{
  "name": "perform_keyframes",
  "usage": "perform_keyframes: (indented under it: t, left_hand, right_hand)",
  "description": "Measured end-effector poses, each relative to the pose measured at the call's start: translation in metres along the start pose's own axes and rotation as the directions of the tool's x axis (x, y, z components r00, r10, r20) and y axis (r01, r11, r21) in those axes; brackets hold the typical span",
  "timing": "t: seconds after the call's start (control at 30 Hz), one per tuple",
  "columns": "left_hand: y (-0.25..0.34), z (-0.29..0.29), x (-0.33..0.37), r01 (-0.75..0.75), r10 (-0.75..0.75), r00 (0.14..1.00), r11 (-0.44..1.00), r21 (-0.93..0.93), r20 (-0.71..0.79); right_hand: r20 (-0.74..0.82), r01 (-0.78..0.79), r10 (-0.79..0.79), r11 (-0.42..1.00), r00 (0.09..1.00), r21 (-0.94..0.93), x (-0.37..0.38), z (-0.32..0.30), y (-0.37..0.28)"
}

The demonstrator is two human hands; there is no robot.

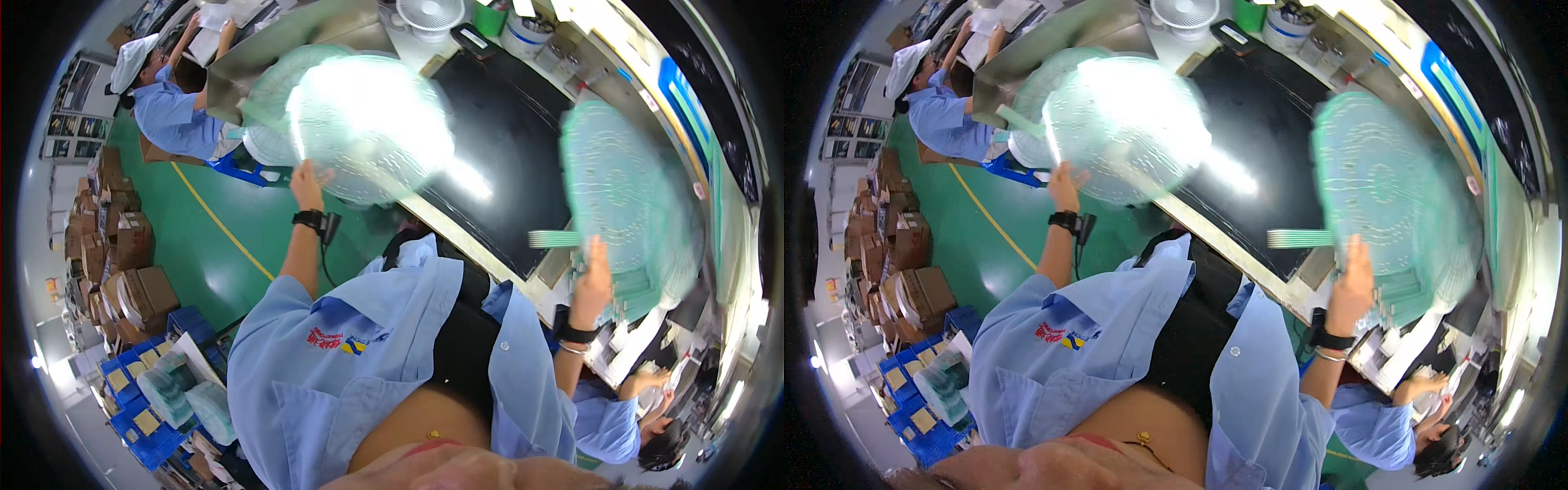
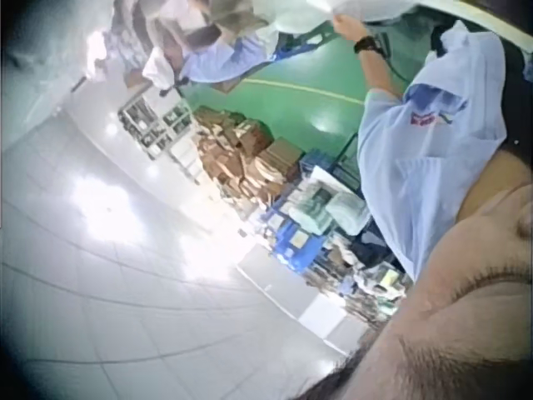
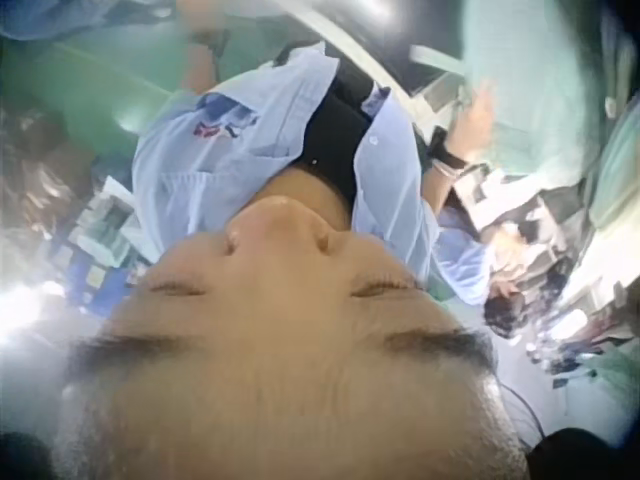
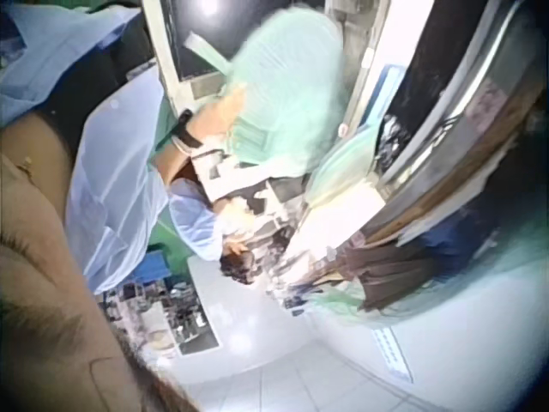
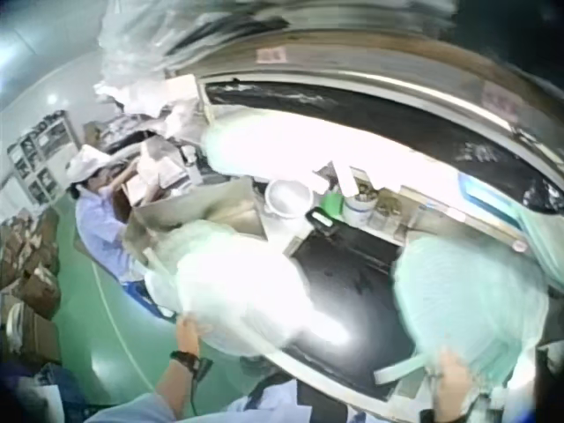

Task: Inspecting and sorting circular components on a light board.

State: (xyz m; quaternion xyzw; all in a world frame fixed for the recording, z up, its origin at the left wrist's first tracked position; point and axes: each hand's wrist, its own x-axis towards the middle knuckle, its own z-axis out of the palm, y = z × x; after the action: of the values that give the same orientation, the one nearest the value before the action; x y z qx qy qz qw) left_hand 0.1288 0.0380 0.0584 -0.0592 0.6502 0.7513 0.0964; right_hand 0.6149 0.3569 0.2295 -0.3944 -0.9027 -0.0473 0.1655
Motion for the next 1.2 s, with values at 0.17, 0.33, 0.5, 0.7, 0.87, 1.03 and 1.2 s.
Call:
perform_keyframes:
  t: [0.17, 0.33, 0.5, 0.7, 0.87, 1.03, 1.2]
  left_hand:
    - [-0.001, -0.054, 0.098, -0.186, 0.507, 0.783, 0.743, 0.642, -0.361]
    - [-0.002, -0.045, 0.131, 0.008, 0.480, 0.688, 0.745, 0.668, -0.544]
    - [0.006, -0.030, 0.141, 0.217, 0.304, 0.576, 0.838, 0.500, -0.759]
    - [-0.008, -0.025, 0.121, -0.181, 0.256, 0.748, 0.966, 0.183, -0.612]
    - [-0.015, -0.020, 0.129, 0.003, 0.205, 0.636, 0.964, 0.268, -0.744]
    - [-0.018, -0.034, 0.169, 0.158, 0.128, 0.604, 0.948, 0.275, -0.787]
    - [-0.037, -0.049, 0.144, -0.052, -0.114, 0.787, 0.967, -0.250, -0.606]
  right_hand:
    - [0.187, 0.205, -0.201, 0.979, 0.962, 0.000, 0.002, 0.083, -0.087]
    - [0.354, 0.337, -0.430, 0.894, 0.831, 0.296, 0.012, 0.130, -0.151]
    - [0.383, 0.392, -0.554, 0.816, 0.739, 0.425, 0.030, 0.135, -0.178]
    - [0.404, 0.285, -0.435, 0.880, 0.805, 0.380, 0.024, 0.143, -0.180]
    - [0.396, 0.253, -0.405, 0.889, 0.824, 0.382, 0.019, 0.146, -0.178]
    - [0.390, 0.252, -0.422, 0.873, 0.818, 0.416, 0.020, 0.145, -0.176]
    - [0.438, 0.266, -0.448, 0.869, 0.780, 0.417, 0.021, 0.144, -0.167]
